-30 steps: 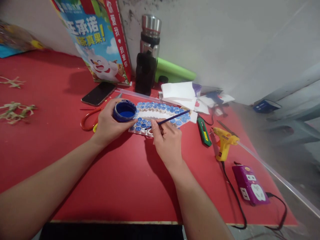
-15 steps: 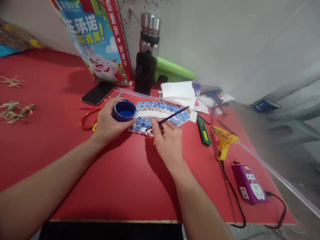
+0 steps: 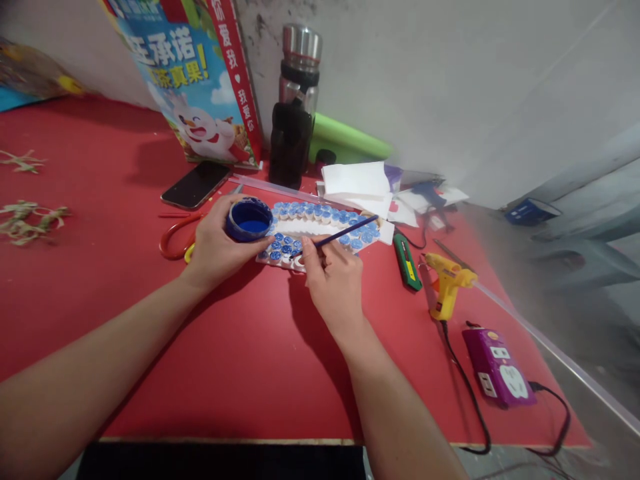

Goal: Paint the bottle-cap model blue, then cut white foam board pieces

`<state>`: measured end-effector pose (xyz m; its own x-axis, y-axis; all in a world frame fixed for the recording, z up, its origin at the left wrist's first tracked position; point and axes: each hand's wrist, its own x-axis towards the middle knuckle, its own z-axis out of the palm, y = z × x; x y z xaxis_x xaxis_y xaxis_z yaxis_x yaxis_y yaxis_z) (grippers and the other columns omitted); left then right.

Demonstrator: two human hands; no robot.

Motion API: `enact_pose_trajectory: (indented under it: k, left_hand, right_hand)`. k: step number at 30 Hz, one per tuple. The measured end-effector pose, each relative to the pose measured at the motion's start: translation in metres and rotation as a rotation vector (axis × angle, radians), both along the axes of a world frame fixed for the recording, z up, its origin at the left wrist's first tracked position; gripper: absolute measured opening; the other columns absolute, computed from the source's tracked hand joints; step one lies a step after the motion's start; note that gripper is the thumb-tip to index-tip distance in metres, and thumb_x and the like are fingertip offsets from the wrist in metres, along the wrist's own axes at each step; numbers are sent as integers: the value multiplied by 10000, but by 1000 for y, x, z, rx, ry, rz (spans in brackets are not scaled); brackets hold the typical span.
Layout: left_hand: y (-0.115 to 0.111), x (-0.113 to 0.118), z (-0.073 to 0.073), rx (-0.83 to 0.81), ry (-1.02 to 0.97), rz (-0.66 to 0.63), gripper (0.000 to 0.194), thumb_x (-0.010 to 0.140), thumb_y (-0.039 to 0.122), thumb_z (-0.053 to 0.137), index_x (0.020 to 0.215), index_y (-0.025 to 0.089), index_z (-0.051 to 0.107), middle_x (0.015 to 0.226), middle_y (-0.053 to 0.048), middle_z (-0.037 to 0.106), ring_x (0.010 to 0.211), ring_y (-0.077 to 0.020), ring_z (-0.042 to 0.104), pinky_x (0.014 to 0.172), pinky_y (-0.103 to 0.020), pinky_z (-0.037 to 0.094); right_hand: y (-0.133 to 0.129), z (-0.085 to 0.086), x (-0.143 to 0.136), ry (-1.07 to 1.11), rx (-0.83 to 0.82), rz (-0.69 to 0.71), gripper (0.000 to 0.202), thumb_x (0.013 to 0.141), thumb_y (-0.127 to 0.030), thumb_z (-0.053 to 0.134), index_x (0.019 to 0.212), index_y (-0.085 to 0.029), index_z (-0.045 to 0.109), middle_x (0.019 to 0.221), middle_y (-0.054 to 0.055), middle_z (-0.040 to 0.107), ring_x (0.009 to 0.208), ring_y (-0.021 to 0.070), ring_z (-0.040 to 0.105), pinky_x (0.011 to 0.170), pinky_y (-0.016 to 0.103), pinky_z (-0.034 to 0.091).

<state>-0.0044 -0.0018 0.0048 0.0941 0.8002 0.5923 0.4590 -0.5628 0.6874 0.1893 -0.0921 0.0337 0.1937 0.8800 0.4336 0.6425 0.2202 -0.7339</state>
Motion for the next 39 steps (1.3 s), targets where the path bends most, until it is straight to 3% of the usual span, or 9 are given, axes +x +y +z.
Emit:
enact_pose_trajectory:
  k: [15, 27, 33, 39]
  left_hand:
    - [0, 0, 0, -13, 7, -11, 566, 708, 270, 890, 1204, 225, 621, 1209, -56, 720, 1162, -291, 692, 1068, -444, 556]
    - [0, 1, 0, -6, -13, -29, 546, 709, 261, 886, 1185, 233, 621, 1185, -40, 731, 1150, -277, 694, 1048, -399, 555]
    - [0, 1, 0, 14, -27, -40, 544, 707, 238, 888, 1185, 211, 628, 1171, -40, 733, 1118, -257, 700, 1022, -373, 561]
    - [1, 0, -2, 24, 0, -25, 554, 710, 237, 891, 1193, 210, 623, 1181, -44, 730, 1128, -271, 700, 1034, -399, 558]
  right_hand:
    - [1, -1, -1, 15, -10, 13, 398, 1035, -499, 601, 793, -208, 724, 578, 1, 648, 559, 163, 623, 621, 312, 479]
    - [2, -5, -3, 60, -15, 63, 368, 1052, -504, 575, 892, -206, 718, 765, 38, 720, 594, 150, 611, 600, 300, 472]
    - [3, -3, -2, 11, -49, 38, 403, 1052, -495, 580, 808, -204, 714, 615, 7, 645, 571, 158, 600, 631, 314, 459]
    - [4, -2, 3, 4, -24, 1, 388, 1052, -488, 580, 826, -203, 714, 617, 2, 650, 576, 163, 607, 646, 318, 461]
